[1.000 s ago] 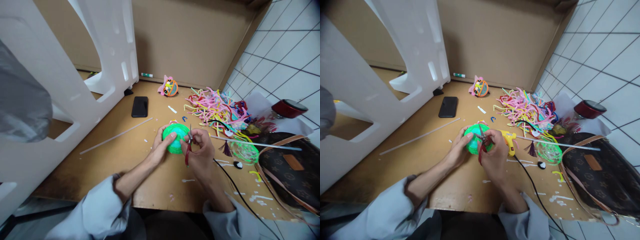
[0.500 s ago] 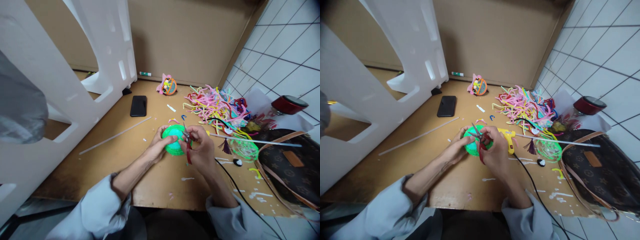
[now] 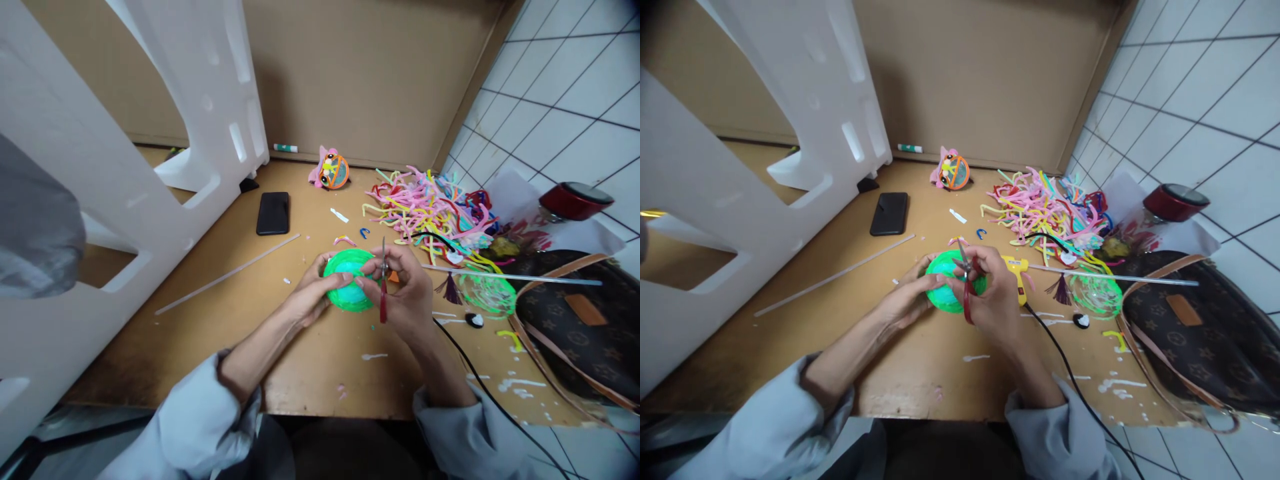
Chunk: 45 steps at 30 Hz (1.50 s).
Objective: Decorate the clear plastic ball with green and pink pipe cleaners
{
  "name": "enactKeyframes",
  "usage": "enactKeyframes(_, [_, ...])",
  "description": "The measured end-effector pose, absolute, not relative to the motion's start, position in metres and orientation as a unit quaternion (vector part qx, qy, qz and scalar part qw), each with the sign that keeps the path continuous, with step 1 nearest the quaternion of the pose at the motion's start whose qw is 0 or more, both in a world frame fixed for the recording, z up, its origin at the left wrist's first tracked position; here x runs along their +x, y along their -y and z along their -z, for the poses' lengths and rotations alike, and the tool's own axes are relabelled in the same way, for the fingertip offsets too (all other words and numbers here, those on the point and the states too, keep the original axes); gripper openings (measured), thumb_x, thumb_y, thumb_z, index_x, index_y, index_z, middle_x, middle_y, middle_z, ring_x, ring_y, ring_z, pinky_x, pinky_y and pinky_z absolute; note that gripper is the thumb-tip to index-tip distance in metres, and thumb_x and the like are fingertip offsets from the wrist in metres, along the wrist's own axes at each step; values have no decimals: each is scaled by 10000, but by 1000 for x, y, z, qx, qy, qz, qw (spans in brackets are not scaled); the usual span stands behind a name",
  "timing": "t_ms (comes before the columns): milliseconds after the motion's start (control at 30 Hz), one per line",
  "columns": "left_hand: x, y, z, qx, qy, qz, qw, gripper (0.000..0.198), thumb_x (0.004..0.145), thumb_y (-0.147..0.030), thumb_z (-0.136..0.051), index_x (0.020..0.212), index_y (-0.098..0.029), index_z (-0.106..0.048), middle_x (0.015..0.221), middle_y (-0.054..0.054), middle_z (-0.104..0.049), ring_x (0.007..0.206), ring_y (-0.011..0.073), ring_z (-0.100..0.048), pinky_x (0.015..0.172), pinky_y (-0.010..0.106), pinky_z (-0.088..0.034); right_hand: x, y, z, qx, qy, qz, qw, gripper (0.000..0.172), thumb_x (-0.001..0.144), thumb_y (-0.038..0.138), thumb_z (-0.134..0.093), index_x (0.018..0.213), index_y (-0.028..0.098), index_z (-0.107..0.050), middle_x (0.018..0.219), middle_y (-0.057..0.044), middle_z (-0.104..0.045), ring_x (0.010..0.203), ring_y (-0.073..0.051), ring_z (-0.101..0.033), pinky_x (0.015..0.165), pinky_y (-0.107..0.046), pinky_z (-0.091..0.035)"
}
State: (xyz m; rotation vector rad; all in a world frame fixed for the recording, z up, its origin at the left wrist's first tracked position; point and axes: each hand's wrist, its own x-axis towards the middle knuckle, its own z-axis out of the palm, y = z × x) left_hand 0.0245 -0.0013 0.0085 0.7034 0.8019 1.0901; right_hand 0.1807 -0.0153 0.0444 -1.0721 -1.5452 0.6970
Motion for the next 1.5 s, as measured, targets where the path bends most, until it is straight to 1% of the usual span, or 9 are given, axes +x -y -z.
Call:
enactKeyframes(167, [32, 4, -5, 305, -359, -518, 714, 678, 547, -320, -874, 1135, -203, -557, 1062, 50, -667, 906, 202, -652, 794, 329, -538, 181, 15, -37, -461, 652, -244, 550, 368, 754, 425, -792, 1020, 240, -620, 851, -6, -702, 711, -148, -638, 685, -294, -542])
enactKeyframes(333, [33, 2, -4, 303, -375, -565, 670, 635, 590, -403, -859, 1125, -193, -590, 1120, 80, -672, 1003, 243, -646, 827, 336, -531, 188, 16, -34, -474, 650, -194, 561, 362, 819, 432, -716, 1102, 245, -589, 891, -16, -705, 787, -180, -670, 747, -336, -532])
enactKeyframes(467, [32, -6, -3, 263, -405, -619, 619, 639, 557, -431, -871, 1067, -192, -569, 1052, 54, -664, 935, 211, -638, 777, 315, -537, 190, 18, -32, -526, 719, -49, 452, 282, 858, 431, -620, 1044, 219, -637, 839, -33, -701, 734, -200, -642, 736, -362, -454])
enactKeyframes(567, [32, -9, -3, 223, -413, -655, 593, 634, 527, -417, -890, 1007, -207, -533, 993, 23, -653, 878, 185, -634, 761, 313, -540, 183, 20, -25, -555, 741, 19, 378, 237, 822, 373, -623, 987, 205, -637, 820, -41, -717, 712, -207, -648, 742, -356, -409])
enactKeyframes(800, [38, -4, -2, 227, -411, -663, 583, 655, 532, -409, -888, 1024, -222, -499, 1010, 7, -646, 961, 187, -636, 888, 343, -524, 173, 24, -18, -603, 738, 70, 293, 107, 774, 301, -604, 836, 214, -597, 680, -23, -687, 685, -210, -638, 720, -314, -367])
enactKeyframes(1033, [39, -1, 3, 264, -432, -642, 576, 690, 588, -445, -852, 1129, -226, -484, 1099, 34, -631, 1014, 200, -634, 902, 341, -529, 175, 22, -21, -589, 753, 89, 280, 31, 765, 244, -576, 747, 221, -587, 653, -14, -666, 658, -185, -595, 706, -302, -333])
enactKeyframes(1267, [40, 1, 7, 295, -439, -642, 556, 746, 601, -449, -848, 1207, -237, -468, 1145, 47, -615, 1021, 196, -622, 912, 336, -523, 176, 24, -25, -590, 759, 75, 265, 94, 789, 243, -565, 717, 218, -620, 617, -12, -673, 620, -176, -578, 649, -298, -267])
enactKeyframes(1400, [41, 2, 7, 295, -445, -640, 553, 741, 589, -453, -846, 1194, -239, -475, 1107, 30, -605, 976, 180, -611, 902, 328, -512, 177, 25, -23, -580, 762, 85, 275, 106, 784, 227, -561, 703, 217, -628, 627, -16, -682, 613, -175, -584, 656, -292, -278])
enactKeyframes(1500, [41, 2, 6, 299, -446, -638, 552, 715, 589, -462, -839, 1166, -240, -479, 1081, 23, -607, 959, 177, -608, 898, 327, -505, 176, 25, -17, -583, 755, 87, 287, 116, 770, 223, -569, 663, 217, -612, 564, -5, -648, 562, -164, -560, 632, -281, -286])
